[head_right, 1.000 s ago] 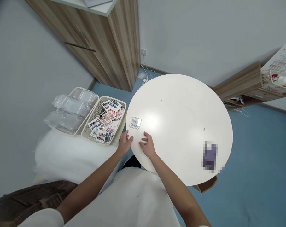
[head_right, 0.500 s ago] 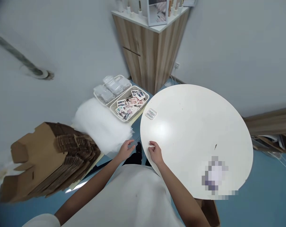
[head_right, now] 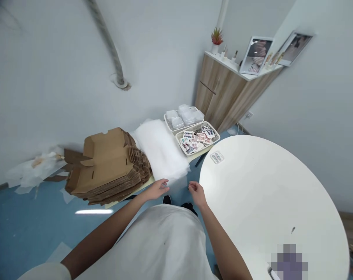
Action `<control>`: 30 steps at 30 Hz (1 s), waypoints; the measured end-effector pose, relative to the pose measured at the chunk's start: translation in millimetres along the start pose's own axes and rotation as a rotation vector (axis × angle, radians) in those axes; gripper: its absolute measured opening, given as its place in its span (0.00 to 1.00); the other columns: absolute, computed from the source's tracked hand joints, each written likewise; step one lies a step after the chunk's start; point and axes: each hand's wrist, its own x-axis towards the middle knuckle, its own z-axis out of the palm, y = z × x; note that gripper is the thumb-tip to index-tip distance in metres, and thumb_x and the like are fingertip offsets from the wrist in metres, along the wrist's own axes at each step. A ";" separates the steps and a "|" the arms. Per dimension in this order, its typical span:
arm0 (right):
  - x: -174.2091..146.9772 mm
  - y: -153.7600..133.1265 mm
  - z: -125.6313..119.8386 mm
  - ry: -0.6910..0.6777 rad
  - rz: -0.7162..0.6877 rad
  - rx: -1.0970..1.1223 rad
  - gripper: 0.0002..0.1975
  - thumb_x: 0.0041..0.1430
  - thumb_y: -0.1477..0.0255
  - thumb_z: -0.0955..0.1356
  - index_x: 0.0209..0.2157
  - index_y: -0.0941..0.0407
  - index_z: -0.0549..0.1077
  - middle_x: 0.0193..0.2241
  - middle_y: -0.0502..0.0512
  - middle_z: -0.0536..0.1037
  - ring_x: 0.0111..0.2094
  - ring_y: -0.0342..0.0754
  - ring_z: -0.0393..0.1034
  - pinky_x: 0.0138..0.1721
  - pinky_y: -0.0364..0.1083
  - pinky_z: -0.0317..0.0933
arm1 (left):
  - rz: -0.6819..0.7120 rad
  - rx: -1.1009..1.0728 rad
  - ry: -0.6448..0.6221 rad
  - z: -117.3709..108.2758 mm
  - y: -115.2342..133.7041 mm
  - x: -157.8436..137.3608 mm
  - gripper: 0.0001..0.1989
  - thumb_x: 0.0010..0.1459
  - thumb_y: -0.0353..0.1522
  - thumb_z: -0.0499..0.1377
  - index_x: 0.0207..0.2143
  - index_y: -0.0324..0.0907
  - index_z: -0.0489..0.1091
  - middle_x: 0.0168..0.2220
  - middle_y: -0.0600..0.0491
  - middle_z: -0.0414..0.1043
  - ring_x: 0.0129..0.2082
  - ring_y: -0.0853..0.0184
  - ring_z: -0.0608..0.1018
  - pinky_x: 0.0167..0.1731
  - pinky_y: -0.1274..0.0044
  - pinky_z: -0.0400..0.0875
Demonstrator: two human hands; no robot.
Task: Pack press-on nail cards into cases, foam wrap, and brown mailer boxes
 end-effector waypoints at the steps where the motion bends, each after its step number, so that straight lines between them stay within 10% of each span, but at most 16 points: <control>1: 4.3 -3.6 8.9 -0.012 -0.013 -0.017 0.16 0.45 0.65 0.66 0.38 0.56 0.70 0.32 0.56 0.74 0.30 0.47 0.69 0.35 0.49 0.65 | 0.011 -0.019 0.028 -3.0 -4.4 -0.4 0.23 0.46 0.39 0.58 0.44 0.38 0.66 0.42 0.43 0.70 0.36 0.61 0.74 0.37 0.71 0.67; 16: 76.9 -64.4 69.1 -0.212 -0.095 -0.381 0.26 0.47 0.64 0.65 0.50 0.55 0.64 0.53 0.59 0.64 0.54 0.52 0.58 0.51 0.51 0.56 | 0.063 -0.065 0.249 -9.8 18.2 52.0 0.22 0.53 0.39 0.53 0.49 0.40 0.61 0.51 0.44 0.61 0.52 0.61 0.65 0.52 0.69 0.58; 30: 179.9 -48.1 101.4 -0.401 -0.181 -0.615 0.36 0.50 0.71 0.63 0.58 0.66 0.47 0.61 0.68 0.43 0.62 0.59 0.32 0.58 0.59 0.40 | -0.414 -0.261 0.373 -17.1 19.0 144.2 0.29 0.56 0.44 0.47 0.54 0.34 0.55 0.59 0.40 0.49 0.60 0.60 0.53 0.56 0.72 0.45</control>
